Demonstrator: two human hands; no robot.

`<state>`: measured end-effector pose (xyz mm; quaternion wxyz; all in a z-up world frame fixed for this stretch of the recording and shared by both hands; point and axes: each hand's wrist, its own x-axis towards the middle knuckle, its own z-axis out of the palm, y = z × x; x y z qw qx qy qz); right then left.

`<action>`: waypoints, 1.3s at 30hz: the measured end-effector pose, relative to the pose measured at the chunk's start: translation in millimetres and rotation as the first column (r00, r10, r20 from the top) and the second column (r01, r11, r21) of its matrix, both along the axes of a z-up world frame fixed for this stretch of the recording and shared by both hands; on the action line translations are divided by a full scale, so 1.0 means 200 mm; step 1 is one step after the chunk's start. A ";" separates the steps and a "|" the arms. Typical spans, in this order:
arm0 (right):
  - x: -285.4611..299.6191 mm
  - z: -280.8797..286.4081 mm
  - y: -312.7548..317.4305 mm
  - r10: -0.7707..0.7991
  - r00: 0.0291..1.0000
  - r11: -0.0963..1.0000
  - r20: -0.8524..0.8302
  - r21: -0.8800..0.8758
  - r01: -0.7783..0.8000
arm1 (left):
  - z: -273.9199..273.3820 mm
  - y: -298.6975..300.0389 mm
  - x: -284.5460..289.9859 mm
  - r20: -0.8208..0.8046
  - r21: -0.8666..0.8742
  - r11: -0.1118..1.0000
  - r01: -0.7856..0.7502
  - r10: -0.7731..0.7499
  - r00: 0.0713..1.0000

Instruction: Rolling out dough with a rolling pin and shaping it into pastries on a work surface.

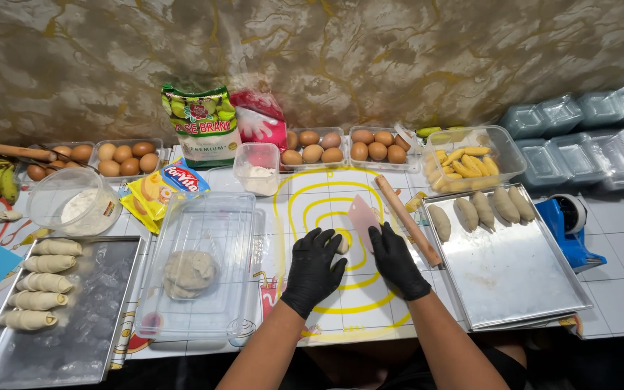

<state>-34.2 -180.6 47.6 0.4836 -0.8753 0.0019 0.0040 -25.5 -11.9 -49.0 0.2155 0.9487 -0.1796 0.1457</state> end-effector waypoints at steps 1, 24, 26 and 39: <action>0.03 -0.02 -0.05 0.001 1.000 1.000 -0.001 0.003 -0.001 | 0.03 -0.01 -0.01 -0.001 0.003 1.000 -0.001 0.001 1.000; 0.38 -0.26 -0.58 -0.243 0.808 0.757 0.537 -0.416 0.504 | 0.21 -0.03 -0.08 -0.153 0.095 0.990 0.106 -0.091 0.984; 0.33 -0.19 -0.56 -0.206 0.787 0.677 0.581 -0.496 0.543 | 0.21 -0.03 -0.09 -0.174 0.071 0.989 0.130 -0.116 0.978; 0.16 -0.40 -0.46 0.017 0.914 0.393 0.406 -0.843 0.367 | 0.26 -0.01 -0.08 -0.264 -0.004 0.992 0.126 -0.123 0.957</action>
